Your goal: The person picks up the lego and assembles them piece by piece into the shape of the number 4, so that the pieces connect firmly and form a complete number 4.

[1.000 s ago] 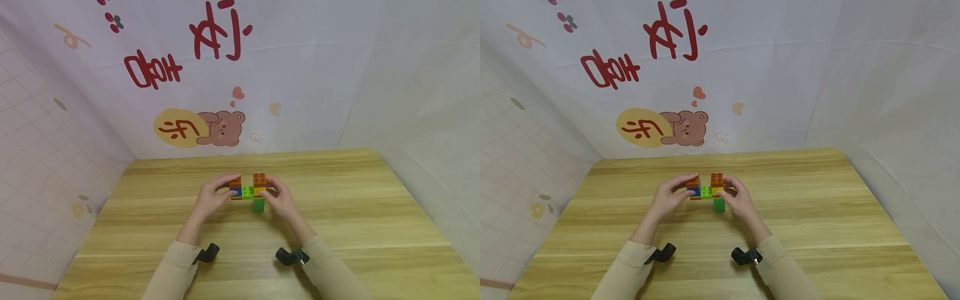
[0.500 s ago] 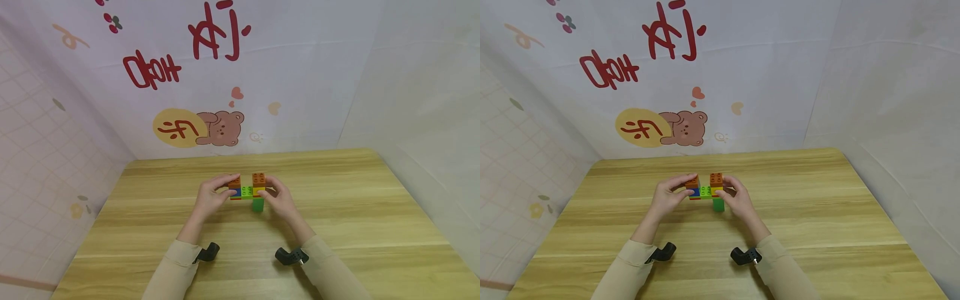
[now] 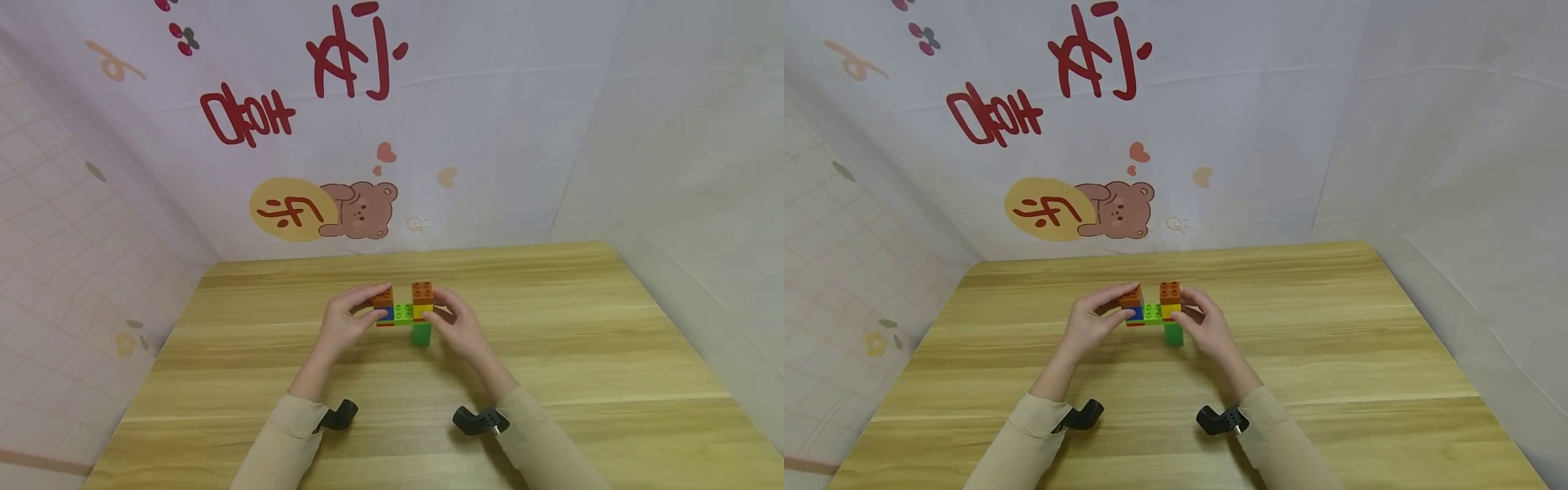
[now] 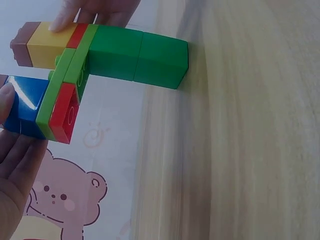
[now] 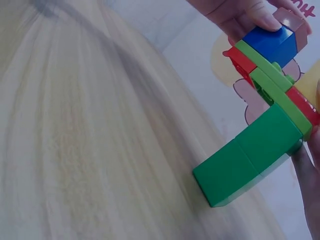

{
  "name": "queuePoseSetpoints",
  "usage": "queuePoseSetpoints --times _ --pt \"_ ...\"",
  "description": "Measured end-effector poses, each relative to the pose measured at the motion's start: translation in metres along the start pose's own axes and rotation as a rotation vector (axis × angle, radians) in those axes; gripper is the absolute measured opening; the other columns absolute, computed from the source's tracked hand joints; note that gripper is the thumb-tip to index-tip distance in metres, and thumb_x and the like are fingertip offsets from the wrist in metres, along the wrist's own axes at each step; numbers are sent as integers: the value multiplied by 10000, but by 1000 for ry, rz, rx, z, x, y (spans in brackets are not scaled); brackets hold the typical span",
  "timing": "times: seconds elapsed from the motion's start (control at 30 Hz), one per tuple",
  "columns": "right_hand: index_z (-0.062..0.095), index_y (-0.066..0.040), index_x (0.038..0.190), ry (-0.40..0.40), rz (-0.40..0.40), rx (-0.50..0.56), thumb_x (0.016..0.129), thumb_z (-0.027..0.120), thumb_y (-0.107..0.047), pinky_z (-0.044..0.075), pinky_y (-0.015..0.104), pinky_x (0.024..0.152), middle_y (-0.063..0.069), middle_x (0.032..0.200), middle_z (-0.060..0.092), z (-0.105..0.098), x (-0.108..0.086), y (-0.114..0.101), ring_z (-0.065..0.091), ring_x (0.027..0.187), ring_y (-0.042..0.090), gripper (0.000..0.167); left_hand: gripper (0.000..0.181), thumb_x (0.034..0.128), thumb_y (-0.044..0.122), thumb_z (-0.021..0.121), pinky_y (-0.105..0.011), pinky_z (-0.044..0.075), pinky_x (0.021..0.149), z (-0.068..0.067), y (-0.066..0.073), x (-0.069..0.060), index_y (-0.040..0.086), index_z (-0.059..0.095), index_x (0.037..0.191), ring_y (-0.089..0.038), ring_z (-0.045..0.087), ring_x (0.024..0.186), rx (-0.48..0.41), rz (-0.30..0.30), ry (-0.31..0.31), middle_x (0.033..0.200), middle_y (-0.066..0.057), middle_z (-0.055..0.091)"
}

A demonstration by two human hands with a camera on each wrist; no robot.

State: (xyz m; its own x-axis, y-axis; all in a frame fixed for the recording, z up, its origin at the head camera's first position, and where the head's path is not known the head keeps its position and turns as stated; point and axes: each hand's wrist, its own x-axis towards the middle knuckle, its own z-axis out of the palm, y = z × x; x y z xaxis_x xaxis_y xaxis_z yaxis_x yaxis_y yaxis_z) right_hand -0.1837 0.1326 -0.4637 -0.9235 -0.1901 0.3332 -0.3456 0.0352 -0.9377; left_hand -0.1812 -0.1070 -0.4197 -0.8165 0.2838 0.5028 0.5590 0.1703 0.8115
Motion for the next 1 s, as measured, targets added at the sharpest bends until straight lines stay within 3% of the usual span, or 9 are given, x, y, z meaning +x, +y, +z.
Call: queuePoseSetpoints --times 0.17,0.47,0.8,0.87,1.0 --pt "590 1 1321 62 40 -30 913 708 -48 499 305 963 172 1237 629 -3 0 -3 603 1101 226 428 445 832 -9 773 -448 540 898 2 1 1 84 693 1259 -245 667 1036 -37 -55 34 1232 -84 674" --pt "617 -20 1310 98 109 -55 900 739 -100 532 327 912 161 1179 662 -4 -1 -9 628 1041 247 435 450 823 20 792 -394 553 880 8 3 2 114 702 1253 -240 668 1031 -71 -143 123 1208 -60 684" --pt "598 6 1333 148 164 -75 894 739 -72 535 320 895 183 1242 629 -4 -3 -11 605 1053 267 468 492 844 -36 753 -342 529 912 9 1 0 59 646 1315 -296 631 1111 -103 -225 120 1295 -128 629" --pt "599 2 1335 154 168 -73 895 741 -79 534 296 887 183 1247 627 -4 -3 -12 603 1058 270 470 487 849 -64 736 -330 525 915 8 10 0 23 634 1317 -315 624 1119 -106 -242 115 1299 -159 619" --pt "579 28 1346 160 203 -83 909 718 -56 531 271 877 211 1274 612 0 -6 -36 604 1091 322 467 481 856 -69 725 -334 530 908 10 16 1 1 623 1320 -328 623 1123 -103 -284 123 1300 -176 615"
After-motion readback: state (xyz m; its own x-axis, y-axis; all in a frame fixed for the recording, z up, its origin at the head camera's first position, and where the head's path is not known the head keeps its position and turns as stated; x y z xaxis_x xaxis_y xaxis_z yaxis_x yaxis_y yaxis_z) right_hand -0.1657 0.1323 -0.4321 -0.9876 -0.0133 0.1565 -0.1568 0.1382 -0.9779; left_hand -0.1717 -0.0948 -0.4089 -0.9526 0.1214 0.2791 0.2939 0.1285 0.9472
